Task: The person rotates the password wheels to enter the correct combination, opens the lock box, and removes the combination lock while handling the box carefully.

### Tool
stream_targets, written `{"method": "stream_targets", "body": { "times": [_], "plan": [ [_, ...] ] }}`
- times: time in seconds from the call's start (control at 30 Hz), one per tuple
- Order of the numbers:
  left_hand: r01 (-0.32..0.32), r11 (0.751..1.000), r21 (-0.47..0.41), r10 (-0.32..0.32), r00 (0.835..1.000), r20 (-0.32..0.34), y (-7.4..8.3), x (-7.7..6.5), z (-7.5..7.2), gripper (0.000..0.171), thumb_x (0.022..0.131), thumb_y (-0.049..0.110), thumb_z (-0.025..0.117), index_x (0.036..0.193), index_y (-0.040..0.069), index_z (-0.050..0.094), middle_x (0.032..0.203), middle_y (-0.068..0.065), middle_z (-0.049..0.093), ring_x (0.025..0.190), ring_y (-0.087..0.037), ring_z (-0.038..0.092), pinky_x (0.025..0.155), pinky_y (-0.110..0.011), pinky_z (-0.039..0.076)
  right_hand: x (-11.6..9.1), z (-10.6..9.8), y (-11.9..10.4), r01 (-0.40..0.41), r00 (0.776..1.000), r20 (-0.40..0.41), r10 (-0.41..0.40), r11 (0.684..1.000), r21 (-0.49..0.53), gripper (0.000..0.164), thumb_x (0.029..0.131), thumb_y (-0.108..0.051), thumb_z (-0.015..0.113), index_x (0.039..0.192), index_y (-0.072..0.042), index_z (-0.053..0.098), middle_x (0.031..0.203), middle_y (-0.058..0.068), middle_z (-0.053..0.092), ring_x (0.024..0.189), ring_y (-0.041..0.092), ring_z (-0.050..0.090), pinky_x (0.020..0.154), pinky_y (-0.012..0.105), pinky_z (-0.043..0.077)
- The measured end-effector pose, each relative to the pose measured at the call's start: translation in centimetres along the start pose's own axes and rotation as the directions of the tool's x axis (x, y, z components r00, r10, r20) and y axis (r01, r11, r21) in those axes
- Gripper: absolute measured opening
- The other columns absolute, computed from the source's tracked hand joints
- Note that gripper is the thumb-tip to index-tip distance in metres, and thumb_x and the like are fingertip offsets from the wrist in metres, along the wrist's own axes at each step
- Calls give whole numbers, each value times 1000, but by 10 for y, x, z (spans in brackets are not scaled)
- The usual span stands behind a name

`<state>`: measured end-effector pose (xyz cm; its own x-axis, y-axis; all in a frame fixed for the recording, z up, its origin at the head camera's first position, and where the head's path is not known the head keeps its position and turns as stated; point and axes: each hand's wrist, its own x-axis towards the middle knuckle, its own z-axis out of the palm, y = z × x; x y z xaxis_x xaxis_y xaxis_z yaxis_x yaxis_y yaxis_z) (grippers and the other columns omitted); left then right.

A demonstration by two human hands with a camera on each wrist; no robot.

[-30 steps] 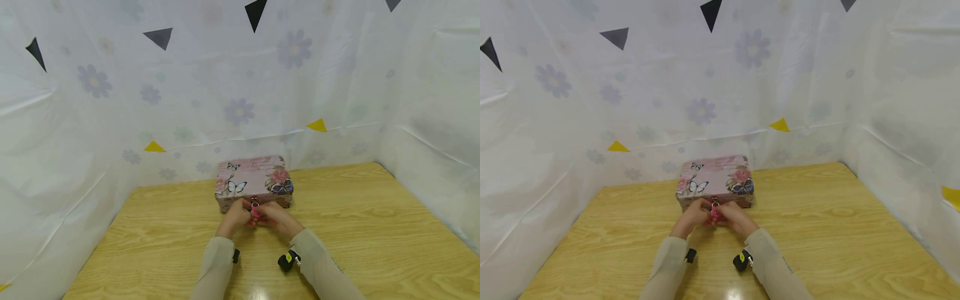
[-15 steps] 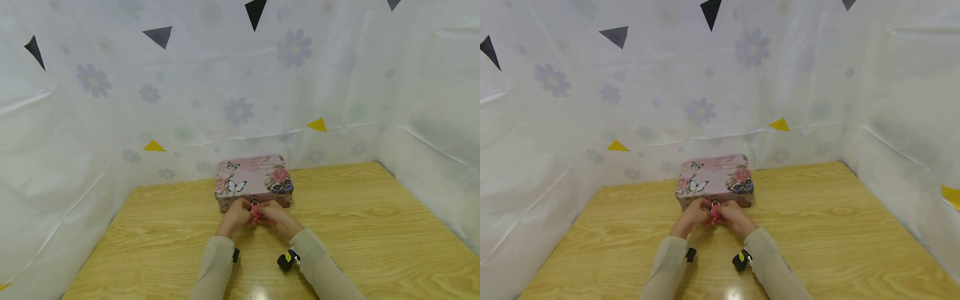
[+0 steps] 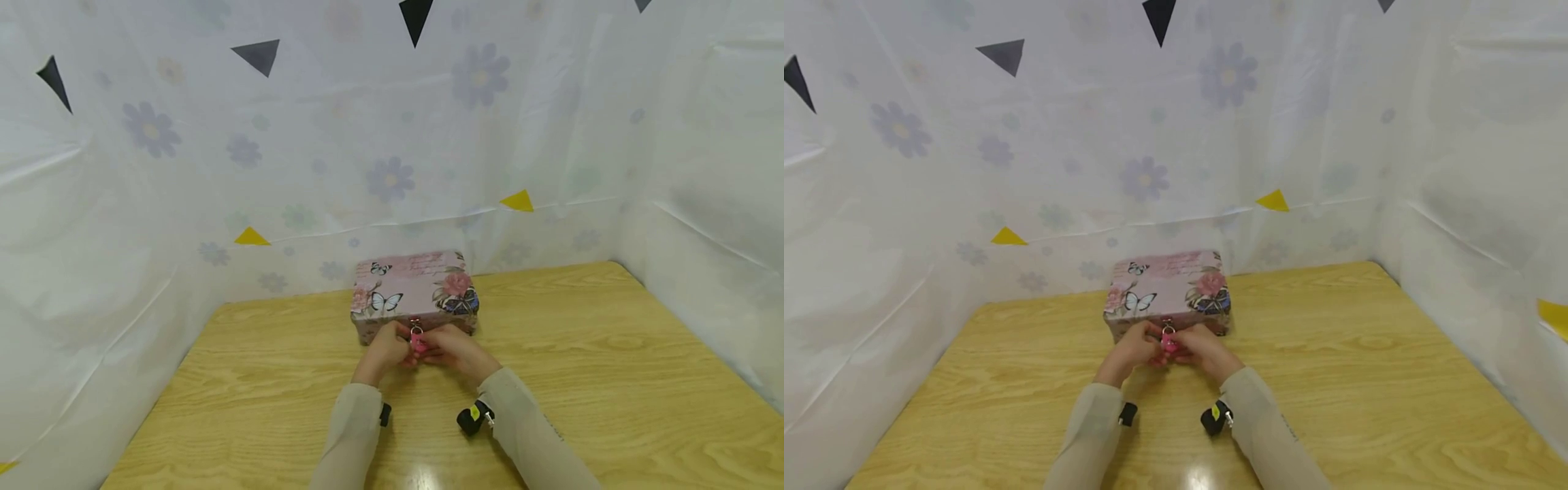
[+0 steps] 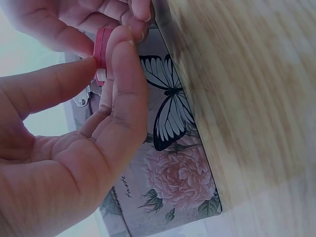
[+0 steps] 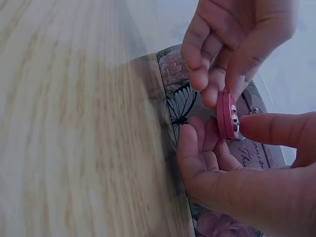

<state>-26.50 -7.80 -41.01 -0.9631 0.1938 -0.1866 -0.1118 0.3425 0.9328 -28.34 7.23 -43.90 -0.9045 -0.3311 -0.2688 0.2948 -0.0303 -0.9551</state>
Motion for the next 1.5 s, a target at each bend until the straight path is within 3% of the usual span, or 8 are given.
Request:
{"method": "stream_targets", "body": {
  "times": [0.3,0.5,0.9,1.27,1.5],
  "plan": [
    [11,1000,7,-11,1000,7,-2,1,0,27,84,-15,50,110,-11,47,75,-21,63,59,-22,63,65,-42,58,-3,-3,0,2,999,45,-1,1000,-21,22,94,-3,51,104,13,63,75,0,65,71,11,62,69,25,52],
    [17,1000,11,-17,1000,16,0,1,0,24,86,-12,48,110,-15,49,80,-23,64,64,-26,65,66,-41,58,-3,-3,-1,28,997,74,-26,999,-27,29,95,-2,47,113,18,57,77,0,66,72,10,62,70,24,52],
    [57,998,12,-57,998,20,-2,3,2,19,94,-4,47,89,-15,61,74,-20,66,61,-22,66,65,-39,58,-2,-3,-1,31,998,57,-30,999,-22,30,95,-2,49,115,20,54,76,0,62,71,10,59,72,26,51],
    [86,996,12,-86,994,63,-1,2,3,26,99,4,45,91,-14,63,79,-24,68,58,-17,63,65,-38,58,-2,-2,-1,14,999,32,-14,1000,-3,23,94,-5,54,106,12,63,75,-1,63,71,10,60,73,26,51],
    [85,996,11,-86,994,66,-1,3,2,27,99,3,45,91,-13,65,70,-13,65,57,-16,62,63,-36,58,-1,-1,-1,20,999,46,-19,1000,-14,25,96,-5,52,110,15,60,75,-1,62,70,9,59,72,26,51]
  ]
}}
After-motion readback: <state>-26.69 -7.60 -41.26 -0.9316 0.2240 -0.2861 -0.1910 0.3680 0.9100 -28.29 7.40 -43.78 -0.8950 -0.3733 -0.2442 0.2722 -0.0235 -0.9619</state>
